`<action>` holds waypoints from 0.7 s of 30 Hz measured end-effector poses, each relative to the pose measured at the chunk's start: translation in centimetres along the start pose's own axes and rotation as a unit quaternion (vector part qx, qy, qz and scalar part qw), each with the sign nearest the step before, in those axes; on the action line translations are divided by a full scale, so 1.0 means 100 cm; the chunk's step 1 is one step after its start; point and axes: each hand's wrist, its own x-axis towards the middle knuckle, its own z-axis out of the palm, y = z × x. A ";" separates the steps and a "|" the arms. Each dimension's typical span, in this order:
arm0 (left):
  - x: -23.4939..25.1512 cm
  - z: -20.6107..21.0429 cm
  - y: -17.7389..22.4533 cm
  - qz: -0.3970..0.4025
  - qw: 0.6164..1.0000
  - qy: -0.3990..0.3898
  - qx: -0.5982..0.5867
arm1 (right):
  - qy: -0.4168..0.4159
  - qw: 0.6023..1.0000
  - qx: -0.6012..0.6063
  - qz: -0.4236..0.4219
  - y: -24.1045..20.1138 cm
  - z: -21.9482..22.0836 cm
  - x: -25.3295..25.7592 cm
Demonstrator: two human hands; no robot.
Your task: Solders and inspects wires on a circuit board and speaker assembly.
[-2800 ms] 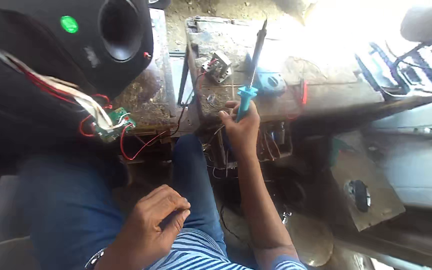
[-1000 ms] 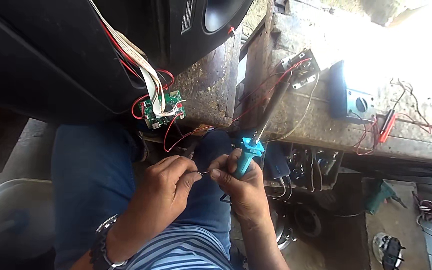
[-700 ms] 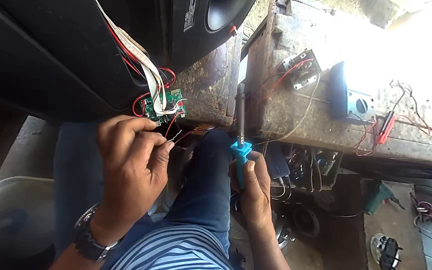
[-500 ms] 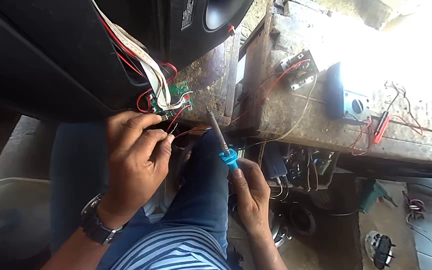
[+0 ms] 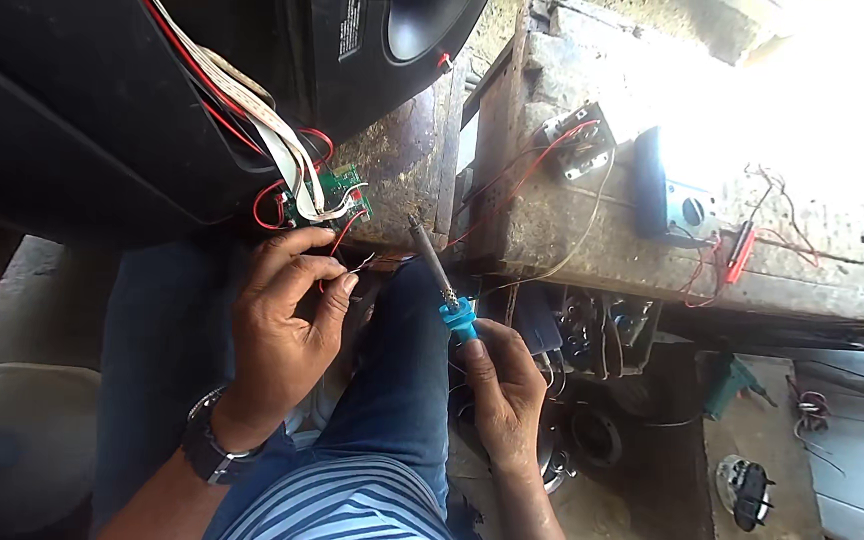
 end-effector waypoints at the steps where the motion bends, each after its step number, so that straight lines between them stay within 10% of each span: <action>1: 0.000 -0.001 0.000 0.001 1.000 0.004 -0.008 | -0.001 1.000 0.005 0.004 0.001 0.000 -0.001; 21: 0.009 0.009 0.016 -0.026 0.983 0.072 0.165 | -0.004 0.989 -0.118 -0.091 -0.012 -0.007 0.017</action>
